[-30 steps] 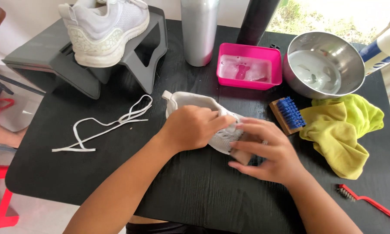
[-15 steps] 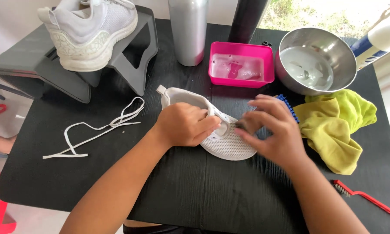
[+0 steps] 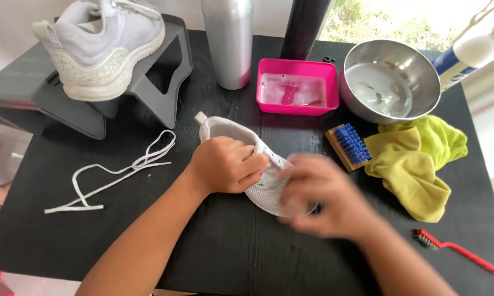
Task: Scrubbing the mesh upper of a white sneaker with a brush and soapy water, then wiping it clean with a cloth.
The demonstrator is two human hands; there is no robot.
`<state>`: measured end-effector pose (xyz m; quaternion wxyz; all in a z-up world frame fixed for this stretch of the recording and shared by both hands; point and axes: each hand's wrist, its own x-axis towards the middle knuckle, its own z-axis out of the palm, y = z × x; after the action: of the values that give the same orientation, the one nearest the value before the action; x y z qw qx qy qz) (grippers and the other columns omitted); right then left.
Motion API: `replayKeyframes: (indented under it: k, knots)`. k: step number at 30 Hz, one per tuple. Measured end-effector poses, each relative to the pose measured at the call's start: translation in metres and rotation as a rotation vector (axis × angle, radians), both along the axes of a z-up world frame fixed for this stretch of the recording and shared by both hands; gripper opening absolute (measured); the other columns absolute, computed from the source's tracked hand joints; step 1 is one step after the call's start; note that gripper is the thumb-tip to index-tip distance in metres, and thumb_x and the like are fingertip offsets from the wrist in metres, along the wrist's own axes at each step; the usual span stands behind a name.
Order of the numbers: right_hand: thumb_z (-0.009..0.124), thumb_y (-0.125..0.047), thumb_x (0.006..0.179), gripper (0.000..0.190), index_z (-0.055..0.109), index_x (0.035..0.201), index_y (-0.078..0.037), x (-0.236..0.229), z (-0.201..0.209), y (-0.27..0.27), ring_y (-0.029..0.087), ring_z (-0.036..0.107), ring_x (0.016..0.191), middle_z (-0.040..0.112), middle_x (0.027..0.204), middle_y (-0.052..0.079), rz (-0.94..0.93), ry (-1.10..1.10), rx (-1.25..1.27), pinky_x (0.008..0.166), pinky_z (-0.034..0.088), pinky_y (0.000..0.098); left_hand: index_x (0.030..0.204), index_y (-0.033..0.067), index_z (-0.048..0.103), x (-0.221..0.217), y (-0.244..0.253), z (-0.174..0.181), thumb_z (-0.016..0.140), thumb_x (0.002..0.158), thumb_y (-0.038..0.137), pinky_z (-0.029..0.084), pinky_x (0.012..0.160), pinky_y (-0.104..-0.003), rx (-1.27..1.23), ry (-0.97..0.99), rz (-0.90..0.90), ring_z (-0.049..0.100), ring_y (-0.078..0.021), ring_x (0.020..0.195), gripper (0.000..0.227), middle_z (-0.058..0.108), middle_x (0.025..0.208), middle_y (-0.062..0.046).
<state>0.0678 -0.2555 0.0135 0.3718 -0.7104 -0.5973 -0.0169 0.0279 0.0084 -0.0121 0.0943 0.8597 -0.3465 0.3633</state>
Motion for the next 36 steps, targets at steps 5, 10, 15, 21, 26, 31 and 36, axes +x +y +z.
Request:
replayKeyframes:
  k: [5,10,15,21,26,31,36]
  knots:
    - [0.076,-0.044,0.081,0.024,0.075,0.074,-0.021,0.015,0.003,-0.003,0.036,0.067,0.107,0.072,0.1,0.004,-0.102,-0.08,0.183,0.099,0.049,0.0549,0.082,0.023,0.055,0.002,-0.003,-0.003,0.056,0.096,0.033,0.048,0.047,-0.024,-0.016,-0.089,0.068,0.048,-0.013,0.044,0.017,0.037,0.058,0.005]
    - [0.071,-0.034,0.085,0.019,0.075,0.095,-0.018,0.007,0.015,-0.013,0.032,0.065,0.117,0.07,0.117,0.003,-0.027,-0.055,-0.042,0.101,0.045,0.0497,0.078,0.0172,0.054,-0.002,0.003,0.0,0.064,0.094,0.018,0.029,0.044,-0.032,-0.013,-0.062,0.061,0.039,-0.0155,0.047,0.019,0.038,0.059,0.003]
    - [0.072,-0.031,0.082,0.013,0.072,0.086,-0.019,-0.005,0.026,-0.005,0.03,0.066,0.104,0.066,0.107,0.003,-0.156,-0.114,0.054,0.095,0.049,0.0475,0.077,0.0163,0.054,0.003,0.008,0.001,0.063,0.095,0.016,0.027,0.044,-0.03,-0.033,-0.087,0.079,0.036,-0.0148,0.046,0.02,0.036,0.058,0.003]
    - [0.077,-0.029,0.084,0.015,0.072,0.094,-0.019,0.012,0.013,-0.012,0.024,0.064,0.101,0.066,0.109,0.001,-0.219,-0.144,-0.02,0.099,0.037,0.0452,0.077,0.0176,0.053,0.002,0.013,0.0,0.065,0.094,0.017,0.027,0.044,-0.03,-0.022,-0.088,0.083,0.037,-0.0149,0.046,0.02,0.037,0.057,0.003]
    - [0.073,-0.033,0.09,0.014,0.07,0.093,-0.02,-0.024,0.024,0.003,0.023,0.058,0.1,0.063,0.098,-0.006,0.098,-0.068,-0.052,0.093,0.036,0.0445,0.076,0.017,0.054,0.002,0.012,0.0,0.063,0.096,0.021,0.029,0.043,-0.031,-0.024,-0.047,0.097,0.038,-0.0156,0.046,0.022,0.037,0.057,0.003]
    - [0.072,-0.033,0.085,0.008,0.072,0.085,-0.025,0.021,0.004,-0.014,0.021,0.058,0.098,0.064,0.093,-0.008,-0.154,-0.24,0.027,0.097,0.036,0.0457,0.078,0.0197,0.056,0.005,0.014,-0.003,0.065,0.093,0.024,0.04,0.046,-0.028,-0.023,-0.063,0.105,0.045,-0.0143,0.046,0.017,0.04,0.056,0.004]
    - [0.064,-0.049,0.089,0.024,0.076,0.079,-0.031,-0.008,0.012,0.008,0.026,0.059,0.09,0.062,0.09,-0.003,0.053,-0.092,0.164,0.087,0.045,0.0451,0.08,0.0211,0.058,0.003,0.012,0.003,0.06,0.095,0.029,0.05,0.048,-0.027,-0.033,-0.058,0.121,0.051,-0.0155,0.046,0.017,0.04,0.056,0.003]
